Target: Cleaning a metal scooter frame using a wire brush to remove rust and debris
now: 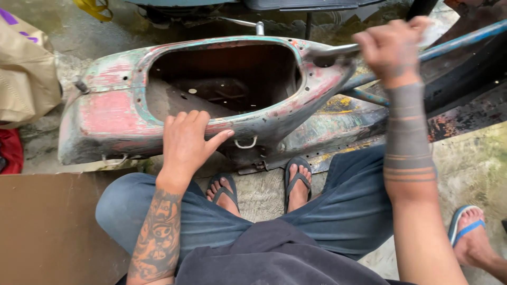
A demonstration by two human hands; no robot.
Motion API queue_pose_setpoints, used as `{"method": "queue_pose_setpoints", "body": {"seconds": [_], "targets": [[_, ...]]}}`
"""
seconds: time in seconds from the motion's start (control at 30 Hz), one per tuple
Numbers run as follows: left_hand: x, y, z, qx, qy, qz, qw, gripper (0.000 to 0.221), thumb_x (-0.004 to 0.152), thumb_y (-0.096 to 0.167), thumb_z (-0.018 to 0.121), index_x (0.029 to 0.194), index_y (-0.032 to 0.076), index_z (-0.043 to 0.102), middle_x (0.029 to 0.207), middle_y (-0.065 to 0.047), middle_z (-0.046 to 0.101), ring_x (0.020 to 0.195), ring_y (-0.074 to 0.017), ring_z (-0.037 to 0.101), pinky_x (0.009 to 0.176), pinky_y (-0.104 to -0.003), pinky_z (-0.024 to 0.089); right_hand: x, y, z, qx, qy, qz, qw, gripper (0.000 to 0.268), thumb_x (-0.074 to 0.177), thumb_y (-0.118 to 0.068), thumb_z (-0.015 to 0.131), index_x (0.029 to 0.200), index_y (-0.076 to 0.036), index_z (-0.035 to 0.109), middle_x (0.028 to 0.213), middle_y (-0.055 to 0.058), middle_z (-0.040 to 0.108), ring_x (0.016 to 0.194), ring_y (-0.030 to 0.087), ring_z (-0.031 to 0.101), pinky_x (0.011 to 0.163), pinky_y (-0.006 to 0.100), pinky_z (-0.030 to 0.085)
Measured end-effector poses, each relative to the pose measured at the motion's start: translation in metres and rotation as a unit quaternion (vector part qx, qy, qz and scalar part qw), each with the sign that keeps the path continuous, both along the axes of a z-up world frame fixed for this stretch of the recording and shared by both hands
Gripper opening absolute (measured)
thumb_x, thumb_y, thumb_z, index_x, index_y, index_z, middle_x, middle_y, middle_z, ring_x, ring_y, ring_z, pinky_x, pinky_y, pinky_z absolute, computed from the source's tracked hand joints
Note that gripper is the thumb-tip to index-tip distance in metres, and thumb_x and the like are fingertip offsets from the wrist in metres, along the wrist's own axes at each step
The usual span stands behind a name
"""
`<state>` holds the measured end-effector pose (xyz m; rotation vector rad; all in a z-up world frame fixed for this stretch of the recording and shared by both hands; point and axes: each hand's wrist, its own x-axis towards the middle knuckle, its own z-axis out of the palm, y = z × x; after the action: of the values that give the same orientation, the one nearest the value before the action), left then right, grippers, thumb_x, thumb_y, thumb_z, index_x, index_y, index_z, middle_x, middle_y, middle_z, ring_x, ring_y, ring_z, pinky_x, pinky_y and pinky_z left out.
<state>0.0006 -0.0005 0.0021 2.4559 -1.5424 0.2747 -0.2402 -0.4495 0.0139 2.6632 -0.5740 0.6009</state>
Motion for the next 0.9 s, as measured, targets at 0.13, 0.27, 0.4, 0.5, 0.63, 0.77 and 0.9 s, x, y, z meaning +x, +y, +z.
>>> {"method": "queue_pose_setpoints", "body": {"seconds": [0.13, 0.27, 0.4, 0.5, 0.63, 0.77, 0.9], "targets": [[-0.002, 0.002, 0.002, 0.006, 0.005, 0.003, 1.0, 0.06, 0.091, 0.074, 0.065, 0.087, 0.015, 0.06, 0.083, -0.007, 0.065, 0.081, -0.0345, 0.061, 0.071, -0.047, 0.04, 0.035, 0.042, 0.017, -0.008, 0.022, 0.076, 0.997, 0.047, 0.123, -0.038, 0.056, 0.077, -0.03, 0.066, 0.079, -0.009, 0.068, 0.083, 0.015, 0.061, 0.091, 0.04, 0.023], [-0.001, 0.001, 0.003, 0.022, 0.006, 0.015, 1.0, 0.061, 0.091, 0.076, 0.065, 0.086, 0.015, 0.06, 0.083, -0.007, 0.064, 0.081, -0.0349, 0.061, 0.071, -0.048, 0.041, 0.019, -0.02, -0.005, -0.066, -0.02, 0.015, 0.997, 0.055, 0.129, -0.041, 0.071, 0.078, -0.025, 0.055, 0.075, -0.003, 0.064, 0.083, 0.022, 0.061, 0.09, 0.042, 0.028], [0.0, -0.001, -0.001, 0.012, 0.008, 0.011, 1.0, 0.061, 0.09, 0.076, 0.065, 0.085, 0.015, 0.059, 0.082, -0.007, 0.065, 0.079, -0.0353, 0.062, 0.071, -0.047, 0.042, 0.052, 0.023, 0.008, -0.037, -0.01, 0.072, 0.997, 0.049, 0.121, -0.038, 0.061, 0.075, -0.022, 0.06, 0.076, -0.005, 0.067, 0.076, 0.021, 0.057, 0.087, 0.041, 0.025], [-0.001, -0.001, -0.002, 0.014, 0.013, 0.009, 1.0, 0.061, 0.09, 0.075, 0.065, 0.085, 0.015, 0.059, 0.083, -0.007, 0.066, 0.081, -0.0353, 0.061, 0.072, -0.047, 0.042, 0.063, 0.004, -0.01, -0.043, -0.024, 0.095, 0.994, 0.047, 0.122, -0.04, 0.061, 0.077, -0.025, 0.06, 0.078, -0.009, 0.068, 0.079, 0.017, 0.058, 0.089, 0.04, 0.025], [0.0, 0.0, 0.0, 0.005, 0.015, 0.006, 1.0, 0.062, 0.089, 0.075, 0.066, 0.084, 0.014, 0.059, 0.082, -0.008, 0.065, 0.078, -0.0362, 0.061, 0.07, -0.048, 0.042, 0.06, -0.01, -0.015, -0.048, -0.03, 0.033, 0.998, 0.053, 0.126, -0.041, 0.058, 0.076, -0.024, 0.059, 0.075, -0.004, 0.068, 0.076, 0.022, 0.061, 0.083, 0.042, 0.026], [0.0, -0.002, 0.0, 0.019, 0.009, 0.004, 1.0, 0.061, 0.089, 0.076, 0.065, 0.084, 0.016, 0.059, 0.082, -0.007, 0.065, 0.078, -0.0344, 0.061, 0.07, -0.047, 0.043, 0.085, 0.028, 0.0, -0.026, -0.023, 0.117, 0.993, 0.05, 0.123, -0.04, 0.062, 0.076, -0.025, 0.058, 0.081, -0.01, 0.071, 0.08, 0.015, 0.058, 0.089, 0.039, 0.023], [-0.001, 0.002, 0.001, 0.02, 0.009, 0.002, 1.0, 0.06, 0.088, 0.076, 0.067, 0.085, 0.017, 0.06, 0.083, -0.006, 0.065, 0.079, -0.0345, 0.062, 0.071, -0.047, 0.043, 0.088, 0.01, -0.011, -0.034, -0.016, 0.058, 0.998, 0.053, 0.127, -0.045, 0.05, 0.079, -0.027, 0.063, 0.08, -0.008, 0.072, 0.08, 0.02, 0.061, 0.087, 0.042, 0.024]]}}
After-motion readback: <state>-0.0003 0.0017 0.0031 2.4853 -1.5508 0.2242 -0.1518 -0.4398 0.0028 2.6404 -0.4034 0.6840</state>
